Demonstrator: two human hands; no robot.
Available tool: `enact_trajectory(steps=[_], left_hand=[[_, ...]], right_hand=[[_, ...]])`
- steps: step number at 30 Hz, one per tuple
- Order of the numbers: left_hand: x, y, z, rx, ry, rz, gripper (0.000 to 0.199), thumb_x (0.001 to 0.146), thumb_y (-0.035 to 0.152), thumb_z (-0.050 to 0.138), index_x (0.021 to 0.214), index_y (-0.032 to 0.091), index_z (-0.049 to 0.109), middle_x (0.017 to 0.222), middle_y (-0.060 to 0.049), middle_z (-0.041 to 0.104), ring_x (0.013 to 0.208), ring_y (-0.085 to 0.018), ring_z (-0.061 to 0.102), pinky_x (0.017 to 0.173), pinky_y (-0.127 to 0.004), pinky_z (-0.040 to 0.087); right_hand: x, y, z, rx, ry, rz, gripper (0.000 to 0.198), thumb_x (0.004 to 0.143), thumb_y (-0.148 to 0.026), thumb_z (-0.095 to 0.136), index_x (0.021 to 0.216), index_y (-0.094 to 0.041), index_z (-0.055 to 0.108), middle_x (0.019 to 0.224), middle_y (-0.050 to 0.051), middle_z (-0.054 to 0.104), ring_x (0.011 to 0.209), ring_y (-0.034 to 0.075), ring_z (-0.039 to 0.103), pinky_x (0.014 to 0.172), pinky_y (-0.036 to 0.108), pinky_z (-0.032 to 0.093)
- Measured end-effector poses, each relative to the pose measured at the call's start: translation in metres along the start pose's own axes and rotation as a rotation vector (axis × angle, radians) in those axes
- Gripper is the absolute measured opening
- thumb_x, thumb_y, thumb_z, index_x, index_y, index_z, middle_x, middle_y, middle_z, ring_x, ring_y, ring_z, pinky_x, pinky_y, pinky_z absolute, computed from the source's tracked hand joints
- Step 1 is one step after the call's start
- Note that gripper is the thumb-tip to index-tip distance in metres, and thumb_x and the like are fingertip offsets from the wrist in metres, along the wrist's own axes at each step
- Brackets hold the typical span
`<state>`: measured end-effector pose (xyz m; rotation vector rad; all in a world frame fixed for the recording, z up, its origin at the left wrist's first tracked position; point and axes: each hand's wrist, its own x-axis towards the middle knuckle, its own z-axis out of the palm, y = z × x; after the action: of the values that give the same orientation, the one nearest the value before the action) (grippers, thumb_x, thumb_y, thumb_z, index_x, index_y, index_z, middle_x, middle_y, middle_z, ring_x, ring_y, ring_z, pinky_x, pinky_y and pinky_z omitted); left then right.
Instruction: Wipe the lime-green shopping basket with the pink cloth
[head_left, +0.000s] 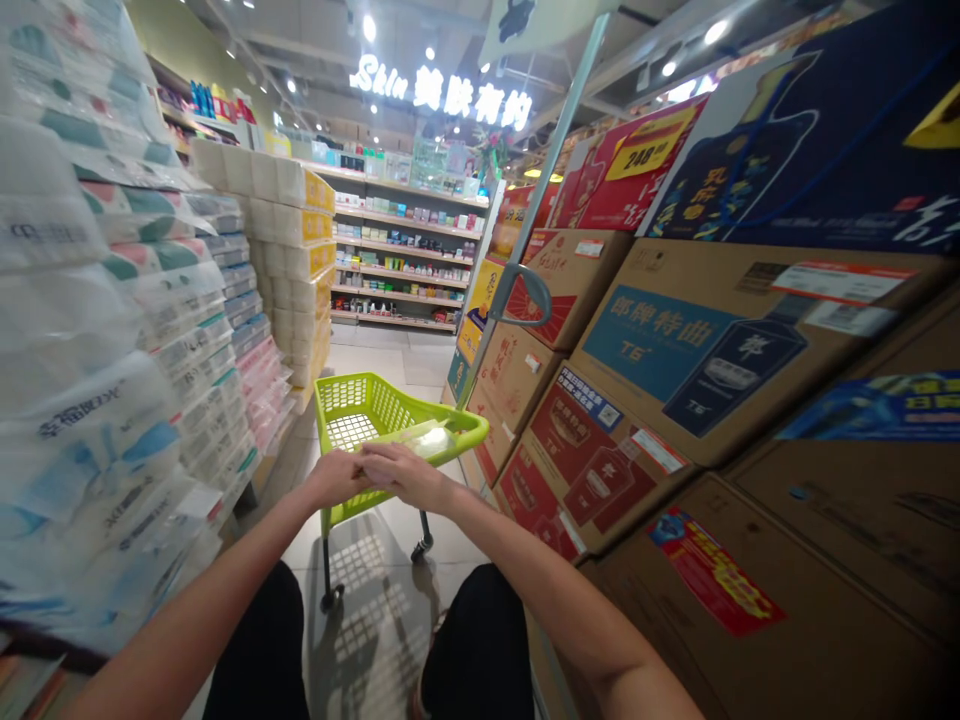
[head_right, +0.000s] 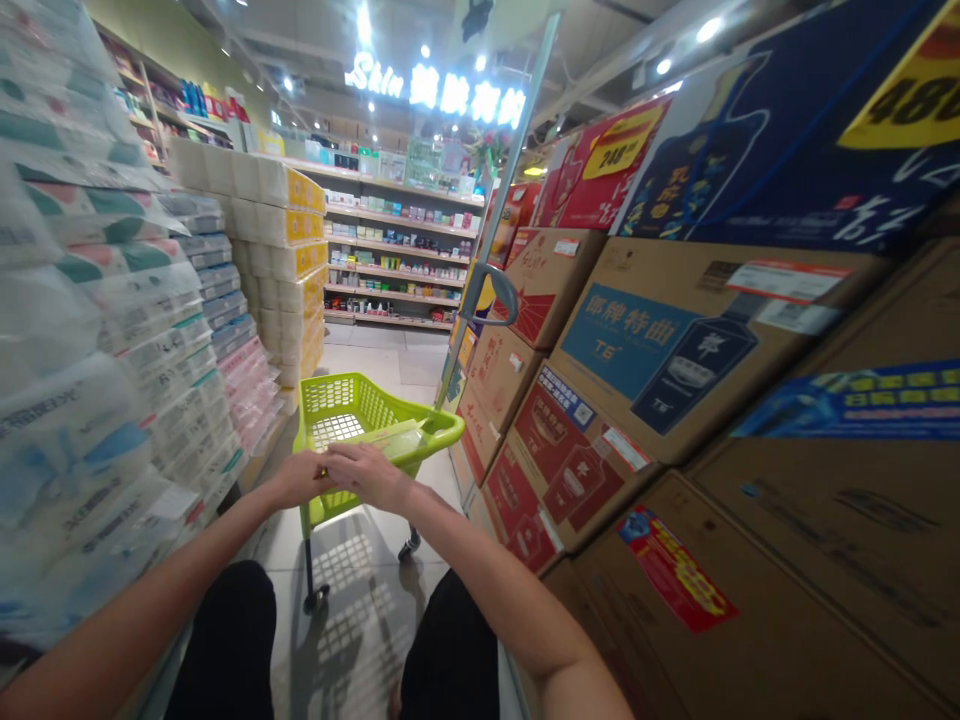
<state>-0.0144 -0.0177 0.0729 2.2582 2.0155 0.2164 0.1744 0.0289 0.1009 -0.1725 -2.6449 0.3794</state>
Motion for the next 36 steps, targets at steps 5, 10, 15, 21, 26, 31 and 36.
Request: enact_trajectory(steps=[5, 10, 15, 21, 26, 31, 36], left_hand=[[-0.01, 0.002, -0.007, 0.005, 0.034, 0.055, 0.058, 0.087, 0.069, 0.035, 0.111, 0.023, 0.062, 0.091, -0.004, 0.072, 0.091, -0.021, 0.065, 0.086, -0.031, 0.043], [-0.011, -0.004, -0.005, 0.079, 0.015, 0.057, 0.07, 0.078, 0.081, 0.033, 0.081, 0.023, 0.071, 0.081, -0.008, 0.072, 0.086, -0.024, 0.065, 0.079, -0.031, 0.044], [-0.009, -0.012, -0.007, 0.133, 0.023, 0.097, 0.073, 0.079, 0.081, 0.031, 0.082, 0.022, 0.073, 0.08, -0.01, 0.073, 0.086, -0.024, 0.066, 0.085, -0.033, 0.042], [-0.005, -0.013, -0.006, 0.191, 0.136, 0.078, 0.069, 0.084, 0.076, 0.029, 0.1, 0.024, 0.073, 0.1, -0.008, 0.073, 0.111, -0.025, 0.056, 0.11, -0.041, 0.022], [-0.008, -0.007, 0.003, 0.241, 0.314, -0.01, 0.061, 0.088, 0.071, 0.03, 0.112, 0.03, 0.069, 0.108, -0.005, 0.07, 0.114, -0.024, 0.054, 0.114, -0.047, 0.012], [-0.013, -0.003, 0.005, 0.188, 0.28, -0.121, 0.06, 0.089, 0.07, 0.026, 0.122, 0.034, 0.062, 0.121, -0.004, 0.063, 0.121, -0.027, 0.048, 0.113, -0.052, 0.015], [-0.014, -0.006, 0.006, 0.127, 0.238, -0.248, 0.06, 0.092, 0.065, 0.024, 0.132, 0.031, 0.054, 0.125, -0.009, 0.056, 0.124, -0.029, 0.044, 0.112, -0.051, 0.021]], right_hand=[[-0.008, 0.028, -0.033, -0.002, 0.186, 0.238, 0.032, 0.092, -0.012, 0.042, 0.111, -0.02, 0.067, 0.116, 0.004, 0.063, 0.108, 0.014, 0.06, 0.096, 0.027, 0.047], [-0.022, 0.05, -0.03, -0.23, 0.39, 0.63, 0.026, 0.093, -0.022, 0.046, 0.104, -0.018, 0.069, 0.11, 0.006, 0.06, 0.097, 0.016, 0.06, 0.092, 0.03, 0.045], [-0.035, 0.052, -0.001, -0.424, 0.338, 0.737, 0.035, 0.089, -0.052, 0.055, 0.105, -0.024, 0.068, 0.109, 0.007, 0.06, 0.095, 0.021, 0.058, 0.09, 0.036, 0.043], [-0.031, 0.063, -0.003, -0.472, 0.268, 0.752, 0.045, 0.092, -0.061, 0.044, 0.11, -0.026, 0.067, 0.105, 0.008, 0.061, 0.092, 0.022, 0.057, 0.085, 0.034, 0.041], [-0.028, 0.073, -0.001, -0.45, 0.297, 0.778, 0.048, 0.092, -0.06, 0.043, 0.115, -0.025, 0.065, 0.107, 0.01, 0.06, 0.095, 0.023, 0.056, 0.086, 0.035, 0.042], [-0.027, 0.074, 0.006, -0.431, 0.33, 0.788, 0.049, 0.092, -0.059, 0.044, 0.127, -0.027, 0.059, 0.113, 0.011, 0.058, 0.102, 0.025, 0.054, 0.092, 0.04, 0.04], [-0.024, 0.072, 0.015, -0.422, 0.339, 0.775, 0.051, 0.093, -0.06, 0.04, 0.128, -0.027, 0.058, 0.115, 0.011, 0.054, 0.105, 0.026, 0.052, 0.095, 0.042, 0.038]])
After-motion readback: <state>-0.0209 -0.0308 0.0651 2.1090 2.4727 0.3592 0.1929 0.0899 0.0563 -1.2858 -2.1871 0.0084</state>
